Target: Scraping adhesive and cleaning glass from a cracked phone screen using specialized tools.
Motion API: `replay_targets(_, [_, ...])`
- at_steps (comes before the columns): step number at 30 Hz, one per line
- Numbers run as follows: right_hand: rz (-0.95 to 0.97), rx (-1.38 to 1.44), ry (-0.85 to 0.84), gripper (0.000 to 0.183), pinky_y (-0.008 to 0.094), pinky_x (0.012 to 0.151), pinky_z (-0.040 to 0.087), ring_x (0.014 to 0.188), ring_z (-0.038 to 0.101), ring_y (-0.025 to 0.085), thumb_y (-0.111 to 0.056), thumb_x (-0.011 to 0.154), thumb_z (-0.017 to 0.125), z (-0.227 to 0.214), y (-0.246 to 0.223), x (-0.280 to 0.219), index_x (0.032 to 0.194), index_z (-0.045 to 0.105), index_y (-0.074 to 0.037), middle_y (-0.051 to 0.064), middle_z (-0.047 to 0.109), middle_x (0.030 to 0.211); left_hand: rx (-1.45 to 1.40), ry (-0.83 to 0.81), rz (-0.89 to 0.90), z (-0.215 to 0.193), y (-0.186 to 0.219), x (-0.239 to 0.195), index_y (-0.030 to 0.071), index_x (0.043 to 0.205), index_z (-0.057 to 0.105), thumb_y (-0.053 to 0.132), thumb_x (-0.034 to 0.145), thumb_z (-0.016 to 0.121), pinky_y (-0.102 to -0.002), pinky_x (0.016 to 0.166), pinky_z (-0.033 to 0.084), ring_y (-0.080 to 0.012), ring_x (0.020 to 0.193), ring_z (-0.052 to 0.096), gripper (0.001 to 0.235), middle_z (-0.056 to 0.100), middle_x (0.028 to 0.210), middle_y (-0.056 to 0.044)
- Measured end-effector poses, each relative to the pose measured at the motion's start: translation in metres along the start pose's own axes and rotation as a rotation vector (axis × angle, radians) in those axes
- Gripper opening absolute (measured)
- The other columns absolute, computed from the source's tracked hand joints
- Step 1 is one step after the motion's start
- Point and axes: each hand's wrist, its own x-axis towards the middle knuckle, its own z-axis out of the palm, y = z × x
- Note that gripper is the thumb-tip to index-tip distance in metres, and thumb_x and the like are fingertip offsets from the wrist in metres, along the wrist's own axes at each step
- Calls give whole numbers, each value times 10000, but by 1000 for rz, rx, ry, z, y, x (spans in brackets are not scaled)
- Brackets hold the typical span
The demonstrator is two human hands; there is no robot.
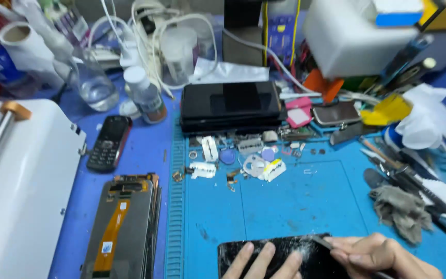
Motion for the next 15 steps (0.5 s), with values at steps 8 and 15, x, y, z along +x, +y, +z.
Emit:
replay_targets(8, [-6, -95, 5, 250, 248, 727, 662, 787, 867, 171, 37, 678, 825, 2, -10, -2, 622, 590, -27, 112, 838, 790, -29, 4, 10, -4, -11, -2, 246, 1282, 743, 295, 996, 645, -417, 1013, 519, -175, 1156, 666, 307, 732, 1226, 113])
replay_targets(15, [-65, -126, -9, 223, 259, 766, 671, 820, 856, 189, 38, 712, 807, 0, -15, -1, 656, 602, -30, 112, 818, 793, -126, -73, 107, -19, -17, 5, 165, 1290, 717, 236, 1022, 670, -473, 1018, 521, -253, 1194, 669, 282, 720, 1336, 67])
